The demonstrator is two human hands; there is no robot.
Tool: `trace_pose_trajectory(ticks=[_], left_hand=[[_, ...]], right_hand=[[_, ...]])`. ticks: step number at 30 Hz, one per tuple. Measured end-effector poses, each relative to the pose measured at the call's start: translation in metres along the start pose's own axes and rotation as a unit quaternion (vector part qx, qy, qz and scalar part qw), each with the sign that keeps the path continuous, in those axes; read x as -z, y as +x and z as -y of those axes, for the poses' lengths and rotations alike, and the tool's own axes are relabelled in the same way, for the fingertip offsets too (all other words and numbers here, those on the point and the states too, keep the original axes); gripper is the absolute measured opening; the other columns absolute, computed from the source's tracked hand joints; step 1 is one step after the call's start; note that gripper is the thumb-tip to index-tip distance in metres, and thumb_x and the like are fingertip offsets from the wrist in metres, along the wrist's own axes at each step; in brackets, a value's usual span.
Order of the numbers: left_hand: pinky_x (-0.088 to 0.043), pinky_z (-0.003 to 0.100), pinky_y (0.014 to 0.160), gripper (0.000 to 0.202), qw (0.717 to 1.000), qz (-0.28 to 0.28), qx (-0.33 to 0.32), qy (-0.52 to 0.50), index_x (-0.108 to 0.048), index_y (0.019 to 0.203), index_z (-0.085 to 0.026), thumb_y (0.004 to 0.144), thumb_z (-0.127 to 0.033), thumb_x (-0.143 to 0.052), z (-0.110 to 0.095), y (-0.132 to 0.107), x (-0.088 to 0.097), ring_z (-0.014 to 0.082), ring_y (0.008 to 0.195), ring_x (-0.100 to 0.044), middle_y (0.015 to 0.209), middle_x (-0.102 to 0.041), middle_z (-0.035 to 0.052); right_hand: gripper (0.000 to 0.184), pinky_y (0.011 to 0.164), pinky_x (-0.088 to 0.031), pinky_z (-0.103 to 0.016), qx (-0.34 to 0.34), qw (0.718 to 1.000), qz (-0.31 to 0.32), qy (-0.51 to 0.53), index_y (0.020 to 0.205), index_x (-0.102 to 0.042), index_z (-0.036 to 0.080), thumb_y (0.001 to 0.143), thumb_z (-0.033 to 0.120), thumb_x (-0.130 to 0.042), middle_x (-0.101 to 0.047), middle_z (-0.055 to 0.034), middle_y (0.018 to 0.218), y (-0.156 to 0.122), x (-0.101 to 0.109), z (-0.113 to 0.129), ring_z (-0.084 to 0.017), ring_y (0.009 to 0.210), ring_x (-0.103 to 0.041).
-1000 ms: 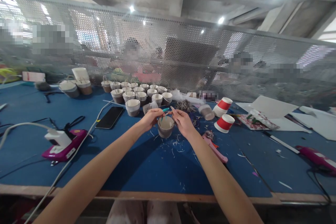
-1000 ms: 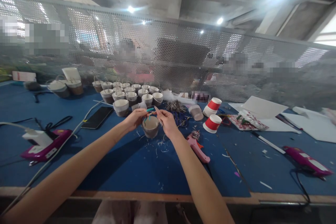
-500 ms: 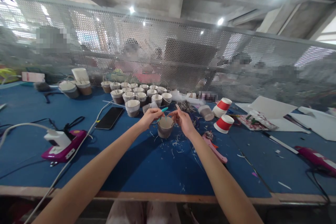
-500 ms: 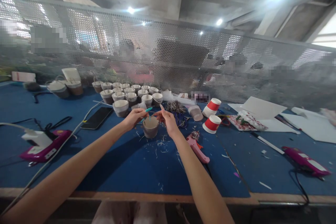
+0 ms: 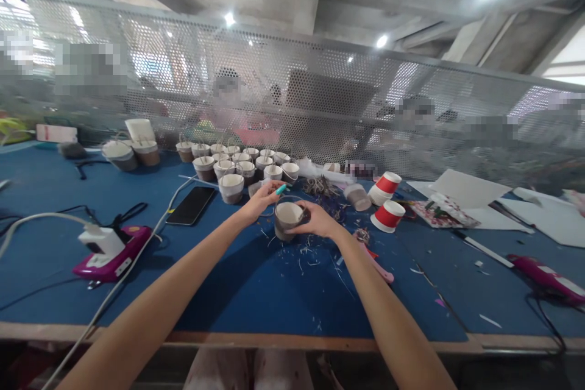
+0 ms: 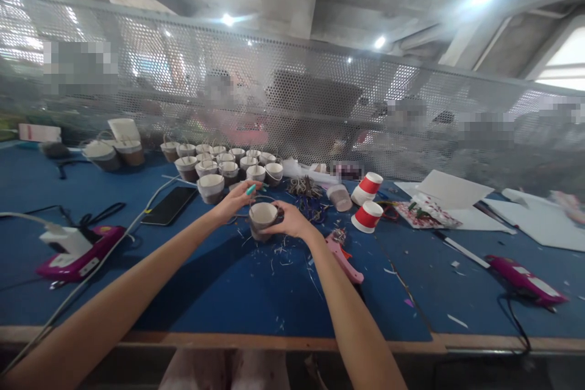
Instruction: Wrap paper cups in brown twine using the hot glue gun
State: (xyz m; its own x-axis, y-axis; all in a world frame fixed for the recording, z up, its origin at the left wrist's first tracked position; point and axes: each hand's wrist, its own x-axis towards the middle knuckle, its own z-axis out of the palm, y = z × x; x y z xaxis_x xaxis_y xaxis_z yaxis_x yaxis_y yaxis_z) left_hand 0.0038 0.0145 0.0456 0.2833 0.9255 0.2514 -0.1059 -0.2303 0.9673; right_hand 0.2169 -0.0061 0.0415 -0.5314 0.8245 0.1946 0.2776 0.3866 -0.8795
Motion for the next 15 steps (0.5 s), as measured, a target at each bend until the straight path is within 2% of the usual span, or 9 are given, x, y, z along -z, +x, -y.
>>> trace_pose_trajectory(ticks=[2, 4, 6, 8, 12, 14, 15], left_hand=[[-0.045, 0.034, 0.087, 0.073, 0.999, 0.036, 0.0, 0.022, -0.055, 0.119, -0.02, 0.055, -0.041, -0.082, 0.002, -0.001, 0.006, 0.0264, 0.113, -0.052, 0.12, -0.056, 0.0117], [-0.046, 0.04, 0.089, 0.098, 0.992, 0.097, -0.009, 0.076, -0.044, 0.13, -0.021, 0.044, -0.032, -0.088, 0.007, -0.002, 0.008, 0.0309, 0.118, -0.049, 0.13, -0.049, 0.0149], [-0.046, 0.045, 0.091, 0.11, 0.978, 0.126, -0.05, 0.156, -0.032, 0.137, -0.022, 0.044, -0.03, -0.088, 0.016, -0.002, 0.006, 0.0329, 0.121, -0.047, 0.135, -0.043, 0.017], [-0.043, 0.048, 0.095, 0.098, 0.965, 0.105, -0.108, 0.216, -0.034, 0.135, -0.018, 0.051, -0.032, -0.085, 0.025, -0.001, 0.003, 0.0328, 0.119, -0.049, 0.129, -0.049, 0.0158], [-0.037, 0.051, 0.102, 0.081, 0.952, 0.097, -0.14, 0.255, -0.043, 0.126, -0.016, 0.055, -0.026, -0.081, 0.033, 0.004, 0.006, 0.033, 0.118, -0.05, 0.123, -0.055, 0.0126], [-0.035, 0.05, 0.104, 0.078, 0.945, 0.1, -0.154, 0.272, -0.043, 0.126, -0.017, 0.056, -0.021, -0.078, 0.032, 0.006, 0.013, 0.0323, 0.119, -0.049, 0.125, -0.054, 0.0126], [-0.035, 0.049, 0.104, 0.076, 0.94, 0.104, -0.161, 0.283, -0.044, 0.126, -0.017, 0.057, -0.018, -0.076, 0.031, 0.007, 0.016, 0.0318, 0.118, -0.05, 0.125, -0.054, 0.0124]], right_hand=[[0.06, 0.078, -0.049, -0.034, 0.001, 0.999, -0.037, 0.001, 0.103, -0.059, 0.017, 0.053, 0.037, -0.085, -0.065, -0.0052, 0.096, 0.001, -0.001, 0.001, -0.02, 0.086, -0.061], [0.06, 0.076, -0.049, -0.033, -0.006, 0.995, -0.102, 0.013, 0.103, -0.056, 0.017, 0.054, 0.039, -0.083, -0.064, -0.005, 0.097, 0.004, -0.004, 0.002, -0.02, 0.085, -0.061], [0.06, 0.077, -0.05, -0.033, -0.018, 0.985, -0.168, 0.022, 0.1, -0.054, 0.017, 0.054, 0.04, -0.082, -0.064, -0.0049, 0.095, 0.008, -0.01, 0.002, -0.02, 0.085, -0.062], [0.062, 0.08, -0.049, -0.034, -0.029, 0.979, -0.201, 0.013, 0.1, -0.052, 0.017, 0.051, 0.041, -0.082, -0.064, -0.0054, 0.095, 0.011, -0.016, 0.002, -0.02, 0.086, -0.062], [0.072, 0.087, -0.047, -0.038, -0.099, 0.973, -0.194, -0.075, 0.11, -0.047, 0.016, 0.053, 0.045, -0.08, -0.06, -0.0139, 0.113, -0.003, -0.018, 0.011, -0.026, 0.101, -0.06], [0.079, 0.091, -0.043, -0.042, -0.17, 0.942, -0.208, -0.203, 0.114, -0.045, 0.011, 0.054, 0.049, -0.08, -0.054, -0.0218, 0.121, -0.026, -0.009, 0.019, -0.033, 0.111, -0.055], [0.081, 0.094, -0.04, -0.045, -0.215, 0.908, -0.214, -0.288, 0.115, -0.046, 0.008, 0.054, 0.05, -0.08, -0.052, -0.0255, 0.122, -0.041, -0.003, 0.022, -0.038, 0.115, -0.05]])
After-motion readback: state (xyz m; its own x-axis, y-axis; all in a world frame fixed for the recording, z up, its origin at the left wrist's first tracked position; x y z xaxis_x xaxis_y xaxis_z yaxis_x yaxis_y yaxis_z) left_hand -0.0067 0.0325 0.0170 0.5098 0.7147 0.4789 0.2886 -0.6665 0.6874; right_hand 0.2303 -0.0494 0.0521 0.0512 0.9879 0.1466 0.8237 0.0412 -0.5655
